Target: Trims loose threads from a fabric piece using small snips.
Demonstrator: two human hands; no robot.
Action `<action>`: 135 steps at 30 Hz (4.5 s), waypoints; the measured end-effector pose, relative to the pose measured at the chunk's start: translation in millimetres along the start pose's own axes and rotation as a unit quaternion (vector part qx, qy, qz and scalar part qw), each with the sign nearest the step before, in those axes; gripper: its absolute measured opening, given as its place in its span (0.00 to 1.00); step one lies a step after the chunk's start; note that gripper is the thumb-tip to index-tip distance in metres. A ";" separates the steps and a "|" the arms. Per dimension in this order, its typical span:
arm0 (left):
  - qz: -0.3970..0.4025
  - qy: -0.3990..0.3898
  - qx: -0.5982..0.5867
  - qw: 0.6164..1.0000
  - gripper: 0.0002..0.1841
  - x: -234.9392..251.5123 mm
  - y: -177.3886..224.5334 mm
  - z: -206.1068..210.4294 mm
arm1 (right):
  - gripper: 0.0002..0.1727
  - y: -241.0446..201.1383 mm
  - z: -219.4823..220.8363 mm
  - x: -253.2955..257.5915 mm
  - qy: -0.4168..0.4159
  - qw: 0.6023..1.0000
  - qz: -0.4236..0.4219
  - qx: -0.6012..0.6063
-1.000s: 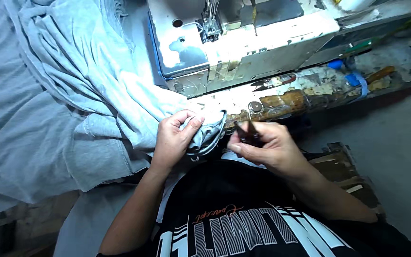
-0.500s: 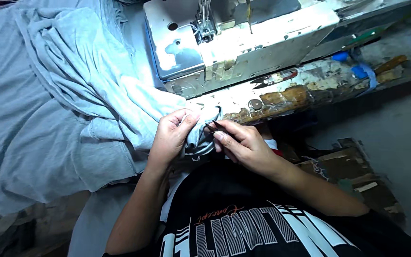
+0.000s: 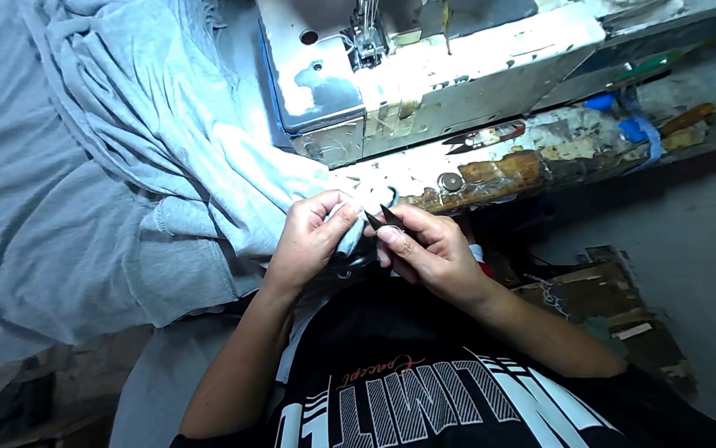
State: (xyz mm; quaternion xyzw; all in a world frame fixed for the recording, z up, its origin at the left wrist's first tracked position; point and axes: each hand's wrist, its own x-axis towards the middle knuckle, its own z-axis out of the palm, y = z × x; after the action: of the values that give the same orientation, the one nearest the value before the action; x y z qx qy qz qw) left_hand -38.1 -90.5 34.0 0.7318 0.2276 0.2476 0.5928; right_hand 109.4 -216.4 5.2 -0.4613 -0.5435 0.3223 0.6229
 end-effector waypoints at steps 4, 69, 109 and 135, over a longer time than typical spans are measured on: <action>0.000 0.043 0.100 0.994 0.12 1.4 -6.7 1.8 | 0.15 -29.6 -18.1 -14.9 -0.095 0.976 -0.188 0.054; 0.306 0.228 0.545 0.746 0.09 11.3 91.4 -82.5 | 0.05 -9.7 -51.4 72.1 0.212 0.883 -0.255 -0.333; 0.251 0.165 0.204 0.932 0.08 12.9 -1.3 27.3 | 0.08 27.1 -3.6 15.8 0.218 0.972 -0.009 0.089; 0.127 0.007 -0.433 0.893 0.13 -15.1 42.2 -32.4 | 0.10 43.7 -30.6 18.1 0.186 0.914 -0.212 -0.291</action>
State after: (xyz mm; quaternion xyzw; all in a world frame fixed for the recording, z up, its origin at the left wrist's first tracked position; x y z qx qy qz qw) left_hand -68.6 -83.7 79.6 0.4237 0.0075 0.4000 0.8127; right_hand 147.2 -190.8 -27.8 -0.5477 -0.5723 -0.0817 0.6048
